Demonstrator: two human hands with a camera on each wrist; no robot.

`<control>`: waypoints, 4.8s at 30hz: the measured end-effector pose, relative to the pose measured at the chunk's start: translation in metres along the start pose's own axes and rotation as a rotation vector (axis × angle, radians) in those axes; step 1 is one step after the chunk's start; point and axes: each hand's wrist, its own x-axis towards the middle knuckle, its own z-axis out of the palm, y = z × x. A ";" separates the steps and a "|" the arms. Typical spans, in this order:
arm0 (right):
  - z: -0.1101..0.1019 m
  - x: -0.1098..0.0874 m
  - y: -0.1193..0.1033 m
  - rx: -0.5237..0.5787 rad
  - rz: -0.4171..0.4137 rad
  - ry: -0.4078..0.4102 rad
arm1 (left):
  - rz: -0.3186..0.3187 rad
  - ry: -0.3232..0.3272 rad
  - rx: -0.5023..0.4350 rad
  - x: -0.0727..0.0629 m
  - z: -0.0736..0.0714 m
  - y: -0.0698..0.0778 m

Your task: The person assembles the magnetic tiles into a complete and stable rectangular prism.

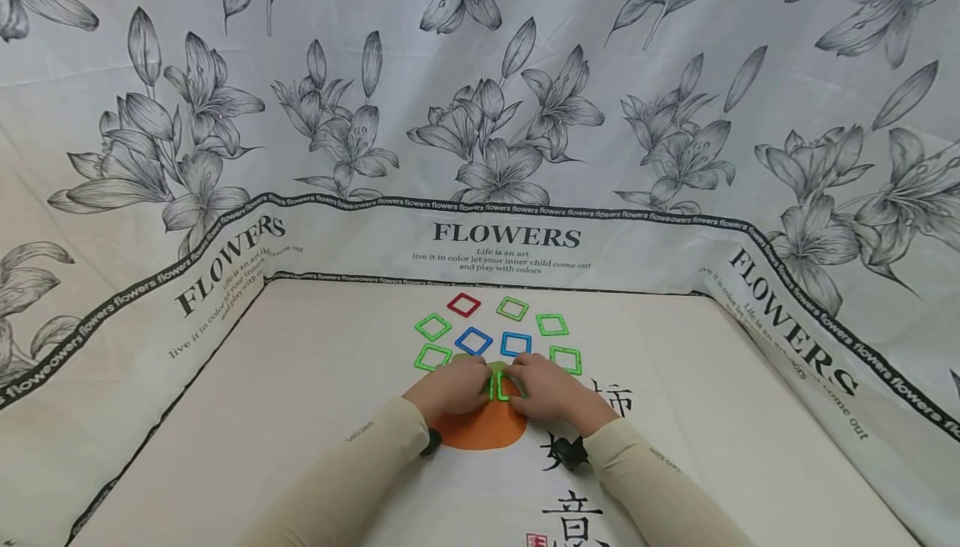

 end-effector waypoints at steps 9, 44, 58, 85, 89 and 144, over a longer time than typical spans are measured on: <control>-0.001 0.000 -0.003 -0.009 -0.004 0.001 | -0.003 -0.004 0.003 0.000 0.000 0.001; -0.004 0.002 -0.002 0.024 0.020 -0.036 | -0.022 -0.008 -0.011 -0.002 -0.002 0.004; -0.005 0.003 0.000 0.027 0.017 -0.047 | -0.035 -0.019 0.002 -0.004 -0.003 0.006; -0.014 0.012 -0.013 0.015 0.019 -0.110 | -0.127 0.013 -0.088 -0.001 -0.005 -0.026; -0.013 0.013 -0.013 0.015 0.039 -0.127 | -0.193 0.037 -0.058 -0.002 -0.008 -0.037; -0.015 0.008 -0.012 -0.007 -0.012 -0.117 | -0.285 -0.079 -0.163 0.000 -0.019 -0.072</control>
